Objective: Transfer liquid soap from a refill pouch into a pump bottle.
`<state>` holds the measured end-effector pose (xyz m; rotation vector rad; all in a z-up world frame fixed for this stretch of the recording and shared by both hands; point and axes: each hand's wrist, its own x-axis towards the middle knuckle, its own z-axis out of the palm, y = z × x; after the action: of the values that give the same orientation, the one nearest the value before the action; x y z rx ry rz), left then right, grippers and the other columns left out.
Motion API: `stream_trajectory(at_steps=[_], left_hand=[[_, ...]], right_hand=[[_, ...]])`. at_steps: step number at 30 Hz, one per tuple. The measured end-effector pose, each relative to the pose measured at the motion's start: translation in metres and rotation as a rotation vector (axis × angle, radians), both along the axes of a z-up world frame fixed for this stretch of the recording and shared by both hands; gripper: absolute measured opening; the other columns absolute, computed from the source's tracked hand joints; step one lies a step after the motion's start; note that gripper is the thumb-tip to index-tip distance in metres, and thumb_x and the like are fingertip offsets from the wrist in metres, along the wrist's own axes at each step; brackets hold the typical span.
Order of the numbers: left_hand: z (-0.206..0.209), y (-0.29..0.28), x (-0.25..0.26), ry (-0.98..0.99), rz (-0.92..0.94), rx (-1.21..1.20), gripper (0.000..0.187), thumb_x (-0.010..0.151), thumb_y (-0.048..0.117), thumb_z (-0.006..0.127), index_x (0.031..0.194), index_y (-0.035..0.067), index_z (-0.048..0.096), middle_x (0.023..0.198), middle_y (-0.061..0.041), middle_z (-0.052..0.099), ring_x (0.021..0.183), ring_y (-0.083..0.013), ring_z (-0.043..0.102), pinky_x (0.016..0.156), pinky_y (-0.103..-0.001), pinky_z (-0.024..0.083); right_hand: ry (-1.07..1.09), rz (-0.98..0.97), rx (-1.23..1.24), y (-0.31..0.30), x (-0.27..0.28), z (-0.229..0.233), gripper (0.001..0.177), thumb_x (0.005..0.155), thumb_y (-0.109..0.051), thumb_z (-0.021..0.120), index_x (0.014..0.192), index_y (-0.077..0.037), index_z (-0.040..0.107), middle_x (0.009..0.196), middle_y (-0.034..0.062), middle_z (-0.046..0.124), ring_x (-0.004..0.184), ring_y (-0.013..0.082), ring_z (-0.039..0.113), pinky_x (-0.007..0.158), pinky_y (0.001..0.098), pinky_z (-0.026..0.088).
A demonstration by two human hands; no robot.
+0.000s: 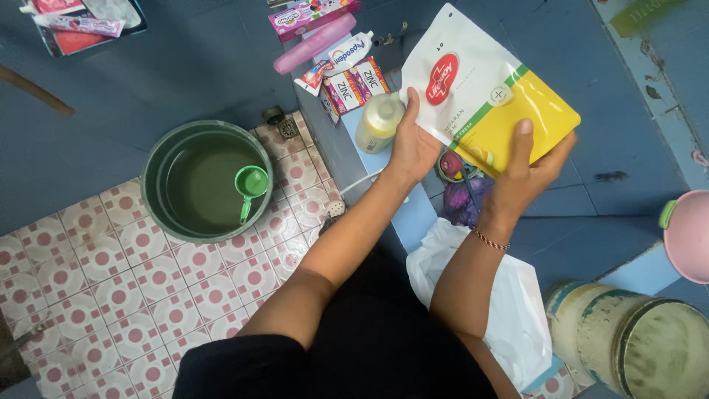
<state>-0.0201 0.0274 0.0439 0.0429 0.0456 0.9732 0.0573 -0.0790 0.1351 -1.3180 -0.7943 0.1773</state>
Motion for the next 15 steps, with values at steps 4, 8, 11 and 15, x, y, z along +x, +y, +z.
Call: stream_trajectory(at_steps=[4,8,11,15], left_hand=[[-0.0062,0.0006,0.0039,-0.011,0.008,-0.01,0.059,0.11,0.045,0.052,0.155,0.007,0.041,0.151,-0.011,0.053,0.138,-0.0259,0.052,0.12,-0.046,0.038],[-0.0102,0.0007,0.0066,-0.02,0.015,-0.027,0.058,0.11,0.045,0.053,0.153,0.007,0.043,0.148,-0.011,0.055,0.136,-0.0262,0.053,0.119,-0.047,0.038],[-0.0092,0.0009,0.0062,-0.027,0.016,-0.037,0.057,0.11,0.045,0.053,0.152,0.007,0.044,0.148,-0.011,0.055,0.135,-0.026,0.054,0.118,-0.046,0.039],[-0.0073,0.0021,0.0049,-0.03,0.001,-0.052,0.056,0.11,0.045,0.052,0.152,0.007,0.044,0.147,-0.011,0.056,0.135,-0.0261,0.054,0.118,-0.047,0.039]], right_hand=[[-0.016,0.001,0.016,-0.0003,-0.0001,0.0013,0.038,0.111,-0.017,0.068,0.14,0.002,0.05,0.129,0.0117,0.062,0.118,0.0175,0.06,0.109,0.0316,0.051],[-0.065,-0.008,-0.003,-0.0018,0.0053,-0.003,0.037,0.112,-0.018,0.068,0.139,0.001,0.05,0.128,0.0116,0.063,0.116,0.0173,0.06,0.108,0.0316,0.051],[-0.095,-0.011,-0.014,-0.003,0.0039,-0.0014,0.036,0.113,-0.018,0.068,0.139,0.001,0.051,0.128,0.0119,0.063,0.116,0.0175,0.061,0.108,0.0319,0.051],[-0.105,-0.01,-0.014,-0.0032,0.0017,0.0013,0.036,0.113,-0.018,0.068,0.139,0.001,0.051,0.129,0.012,0.063,0.117,0.0174,0.061,0.108,0.0322,0.052]])
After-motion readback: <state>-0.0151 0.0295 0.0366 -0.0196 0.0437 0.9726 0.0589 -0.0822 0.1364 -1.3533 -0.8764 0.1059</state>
